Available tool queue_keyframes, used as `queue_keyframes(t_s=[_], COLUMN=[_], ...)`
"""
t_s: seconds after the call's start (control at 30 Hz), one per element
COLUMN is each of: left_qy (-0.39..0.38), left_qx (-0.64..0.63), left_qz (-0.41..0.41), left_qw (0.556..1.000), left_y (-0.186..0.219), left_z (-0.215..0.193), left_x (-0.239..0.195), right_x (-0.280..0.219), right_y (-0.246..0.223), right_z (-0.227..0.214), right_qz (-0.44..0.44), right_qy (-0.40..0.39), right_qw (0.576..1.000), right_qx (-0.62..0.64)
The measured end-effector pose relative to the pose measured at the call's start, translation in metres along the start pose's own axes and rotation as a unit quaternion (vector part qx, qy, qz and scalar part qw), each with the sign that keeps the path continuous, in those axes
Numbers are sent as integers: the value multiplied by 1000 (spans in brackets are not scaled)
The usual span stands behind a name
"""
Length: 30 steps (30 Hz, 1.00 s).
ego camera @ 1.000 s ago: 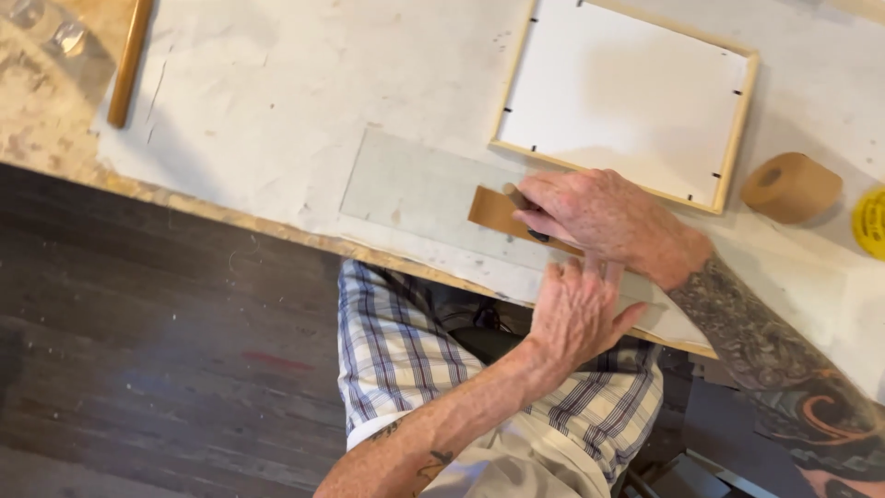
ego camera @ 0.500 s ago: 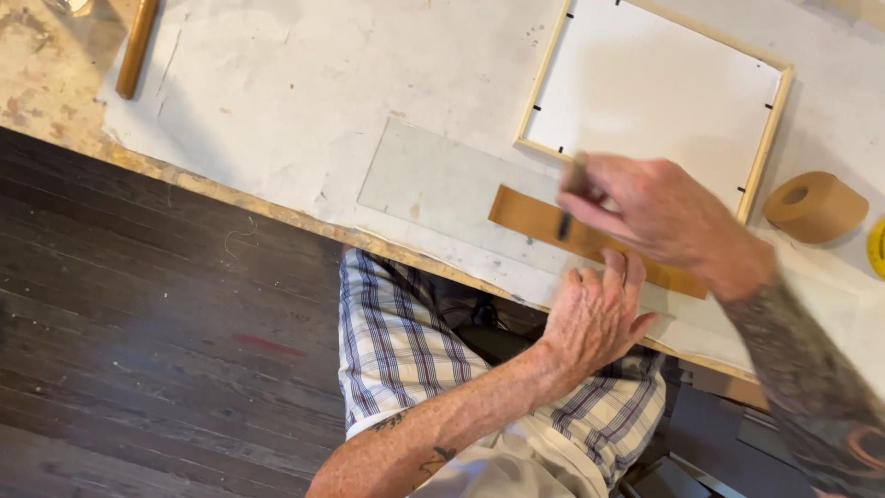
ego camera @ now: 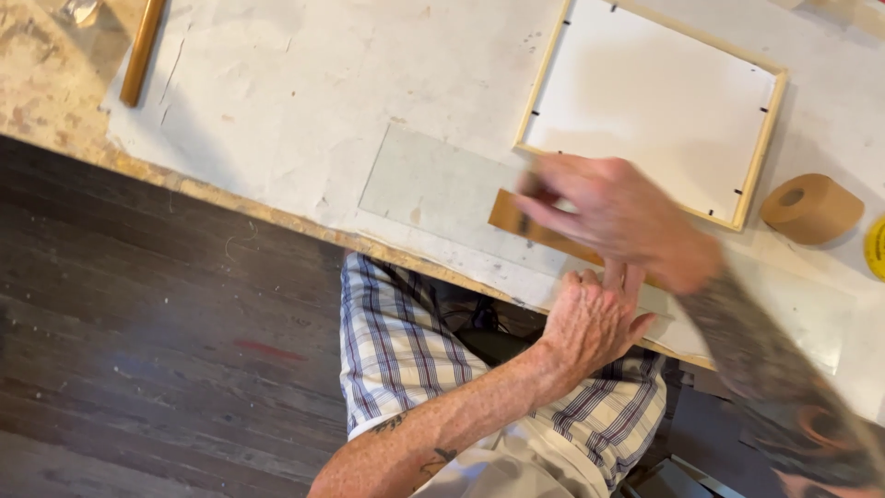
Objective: Sealing the back of wooden picture frames using gummed paper tape, a brush to apply water, and a utility knife to cut the tape to size.
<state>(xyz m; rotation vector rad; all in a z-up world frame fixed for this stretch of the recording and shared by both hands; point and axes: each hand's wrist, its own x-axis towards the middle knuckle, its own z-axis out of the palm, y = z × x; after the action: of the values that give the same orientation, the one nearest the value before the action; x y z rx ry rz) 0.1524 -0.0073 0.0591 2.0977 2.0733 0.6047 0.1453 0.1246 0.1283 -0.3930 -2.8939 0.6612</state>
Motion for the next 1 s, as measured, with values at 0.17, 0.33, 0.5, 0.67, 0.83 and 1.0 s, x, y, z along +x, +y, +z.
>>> queue_keyframes(t_s=[0.17, 0.33, 0.5, 0.67, 0.83, 1.0], left_qy=[-23, -193, -146, -137, -129, -51], left_qx=[116, 99, 66, 27, 90, 130], left_qz=[6, 73, 40, 59, 57, 72], left_qw=[993, 973, 986, 988, 986, 988], left_y=[0, 0, -1, 0, 3, -1], left_z=[18, 30, 21, 19, 5, 15], left_x=[-2, -2, 6, 15, 27, 31], right_x=[-1, 48, -25, -232, -351, -357], right_y=[5, -2, -24, 33, 87, 142], right_z=[2, 41, -46, -132, -183, -182], right_qz=[37, -57, 67, 299, 406, 433], right_qy=[-153, -38, 84, 361, 480, 367], right_qw=[986, 997, 992, 882, 769, 808], right_qx=[-56, -18, 65, 46, -111, -159])
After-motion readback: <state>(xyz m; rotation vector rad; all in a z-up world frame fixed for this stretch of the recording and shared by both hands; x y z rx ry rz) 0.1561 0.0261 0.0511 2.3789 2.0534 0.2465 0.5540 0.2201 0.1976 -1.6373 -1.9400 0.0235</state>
